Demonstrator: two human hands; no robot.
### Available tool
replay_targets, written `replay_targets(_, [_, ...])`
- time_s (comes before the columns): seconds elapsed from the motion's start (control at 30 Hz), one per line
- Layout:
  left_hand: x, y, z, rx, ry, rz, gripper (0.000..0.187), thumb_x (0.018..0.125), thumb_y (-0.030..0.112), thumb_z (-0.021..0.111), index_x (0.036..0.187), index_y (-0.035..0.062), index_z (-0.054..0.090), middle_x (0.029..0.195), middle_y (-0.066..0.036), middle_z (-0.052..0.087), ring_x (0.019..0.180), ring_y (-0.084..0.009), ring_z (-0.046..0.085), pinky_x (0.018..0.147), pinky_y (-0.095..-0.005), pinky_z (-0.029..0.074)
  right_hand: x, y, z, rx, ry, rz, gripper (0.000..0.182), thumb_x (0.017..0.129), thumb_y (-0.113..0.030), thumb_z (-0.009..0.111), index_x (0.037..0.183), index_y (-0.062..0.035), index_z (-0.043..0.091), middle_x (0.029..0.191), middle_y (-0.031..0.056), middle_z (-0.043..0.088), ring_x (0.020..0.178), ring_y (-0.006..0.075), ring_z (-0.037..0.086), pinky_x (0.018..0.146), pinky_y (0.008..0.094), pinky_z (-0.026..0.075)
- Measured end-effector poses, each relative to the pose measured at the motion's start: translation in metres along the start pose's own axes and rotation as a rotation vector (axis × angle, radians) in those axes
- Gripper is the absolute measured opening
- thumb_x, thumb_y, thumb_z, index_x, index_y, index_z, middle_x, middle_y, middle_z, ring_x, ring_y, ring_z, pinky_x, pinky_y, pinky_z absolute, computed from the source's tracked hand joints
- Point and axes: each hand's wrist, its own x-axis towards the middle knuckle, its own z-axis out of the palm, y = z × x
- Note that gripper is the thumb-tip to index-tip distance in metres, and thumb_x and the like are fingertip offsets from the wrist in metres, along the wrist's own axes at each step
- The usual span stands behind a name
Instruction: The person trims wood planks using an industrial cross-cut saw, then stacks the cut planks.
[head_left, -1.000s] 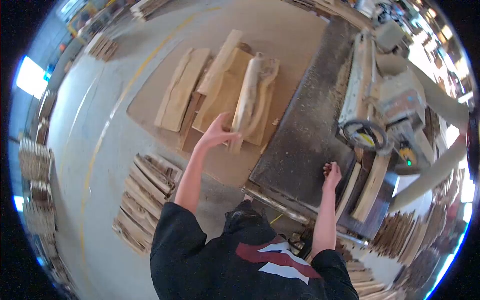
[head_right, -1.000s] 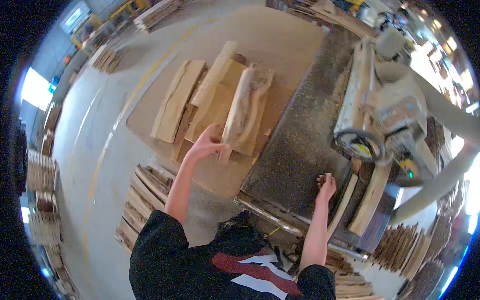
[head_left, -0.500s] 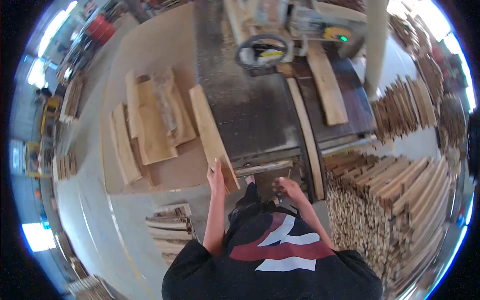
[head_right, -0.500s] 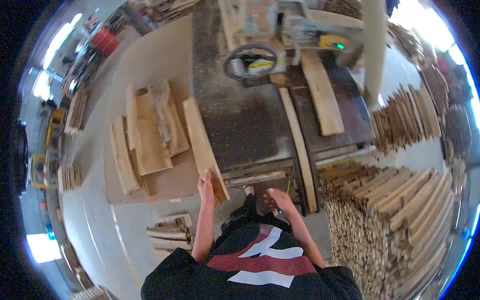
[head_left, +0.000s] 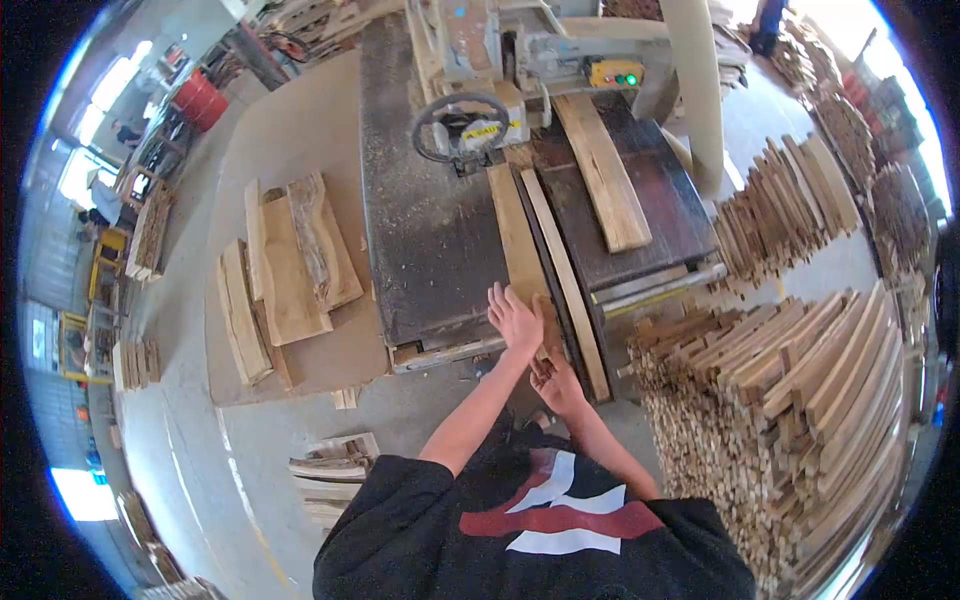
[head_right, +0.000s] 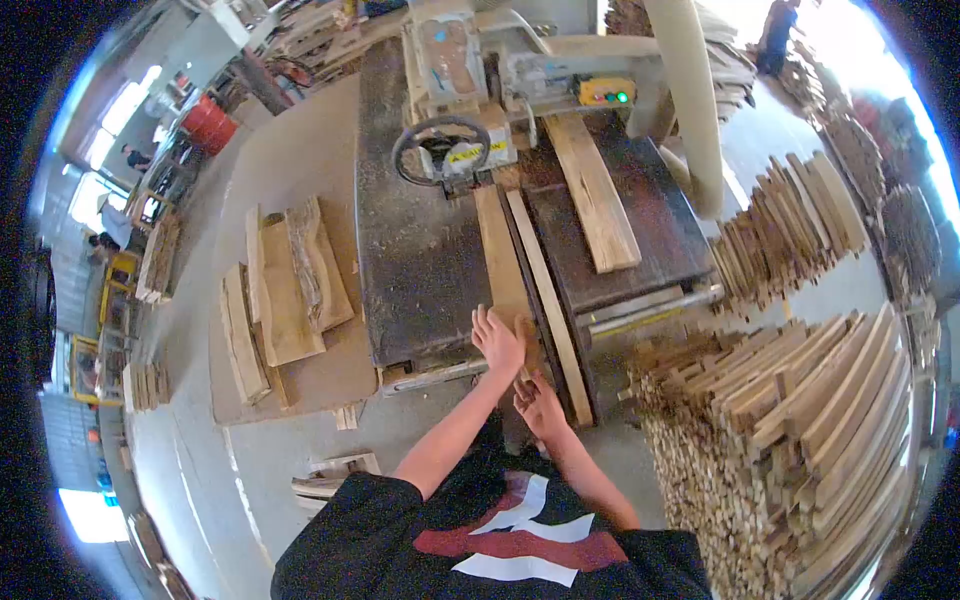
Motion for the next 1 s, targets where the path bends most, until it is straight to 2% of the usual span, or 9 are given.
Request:
replay_targets(0.07, [0.014,0.014,0.021,-0.034,0.093,-0.032,0.067,0.098,0.044,0.056,0.143,-0.0031,0.038,0.152,-0.024,0.033,0.145,-0.0401,0.024,0.114,-0.0557,0.022,0.007,-0.01,0.013,-0.008,0.045,0.062,0.046,0.101,-0.056,0.049,0.102,-0.0112,0.059,0.096,0.0004,0.061,0.091,0.0143,0.057,0.082,0.033,0.045])
replay_targets(0.1, [0.019,0.015,0.026,-0.038,0.113,-0.035,0.067,0.098,0.044,0.056,0.143,-0.0031,0.038,0.152,-0.024,0.033,0.145,-0.0401,0.024,0.114,-0.0557,0.022,0.011,-0.01,0.019,-0.022,0.029,0.061,0.046,0.101,-0.056,0.049,0.102,-0.0112,0.059,0.096,0.0004,0.061,0.091,0.0143,0.057,0.082,0.033,0.045])
replay_targets(0.17, [0.033,0.026,0.021,-0.05,0.156,-0.069,0.069,0.097,0.044,0.056,0.141,-0.0055,0.037,0.149,-0.026,0.036,0.143,-0.0419,0.028,0.112,-0.0567,0.024,0.022,-0.011,0.026,-0.304,0.197,-0.006,0.054,0.099,-0.063,0.046,0.097,-0.0097,0.057,0.09,0.0012,0.061,0.085,0.0136,0.059,0.074,0.0314,0.048])
replay_targets(0.2, [0.041,0.029,0.018,-0.047,0.175,-0.071,0.07,0.096,0.045,0.057,0.14,-0.0053,0.038,0.147,-0.026,0.038,0.142,-0.0426,0.03,0.111,-0.0569,0.025,0.038,-0.014,0.03,-0.346,0.265,-0.006,0.055,0.098,-0.064,0.046,0.093,-0.0106,0.057,0.081,0.0015,0.06,0.07,0.0137,0.06,0.06,0.0296,0.048])
replay_targets(0.37, [0.079,0.034,0.018,-0.038,0.231,-0.09,0.073,0.092,0.048,0.061,0.139,-0.0046,0.042,0.145,-0.026,0.041,0.14,-0.0438,0.032,0.111,-0.0582,0.025,0.061,-0.037,0.07,-0.473,0.256,-0.046,0.052,0.1,-0.062,0.045,0.084,-0.0131,0.056,0.069,-0.0016,0.058,0.057,0.0131,0.057,0.048,0.0269,0.043])
replay_targets(0.43, [0.093,0.036,0.017,-0.039,0.222,-0.117,0.076,0.09,0.05,0.063,0.138,-0.0047,0.044,0.146,-0.026,0.04,0.14,-0.0442,0.031,0.111,-0.0587,0.024,0.068,-0.046,0.086,-0.426,0.197,0.004,0.05,0.104,-0.054,0.041,0.081,-0.0111,0.053,0.063,-0.0005,0.052,0.046,0.0114,0.046,0.042,0.0283,0.041])
replay_targets(0.8, [0.164,0.036,0.019,-0.129,0.152,-0.178,0.076,0.09,0.048,0.062,0.14,-0.0048,0.042,0.15,-0.026,0.036,0.144,-0.0419,0.026,0.113,-0.0577,0.022,0.134,-0.059,0.123,-0.477,0.316,-0.09,0.052,0.103,-0.056,0.042,0.081,-0.0103,0.055,0.061,-0.0004,0.051,0.046,0.0121,0.043,0.045,0.031,0.038])
replay_targets(0.9, [0.176,0.033,0.024,-0.12,0.154,-0.187,0.077,0.089,0.049,0.063,0.141,-0.004,0.042,0.151,-0.025,0.036,0.144,-0.0408,0.026,0.113,-0.0573,0.022,0.14,-0.061,0.127,-0.546,0.272,-0.167,0.05,0.102,-0.059,0.044,0.095,-0.0139,0.064,0.059,-0.0032,0.053,0.045,0.0114,0.047,0.042,0.0303,0.034])
replay_targets(1.0, [0.185,0.034,0.016,-0.14,0.127,-0.204,0.077,0.087,0.049,0.064,0.141,-0.0021,0.042,0.151,-0.024,0.036,0.144,-0.0393,0.027,0.114,-0.056,0.022,0.141,-0.057,0.141,-0.618,0.357,-0.22,0.054,0.102,-0.06,0.042,0.073,-0.016,0.054,0.055,-0.0058,0.041,0.043,0.0099,0.035,0.041,0.0293,0.023])
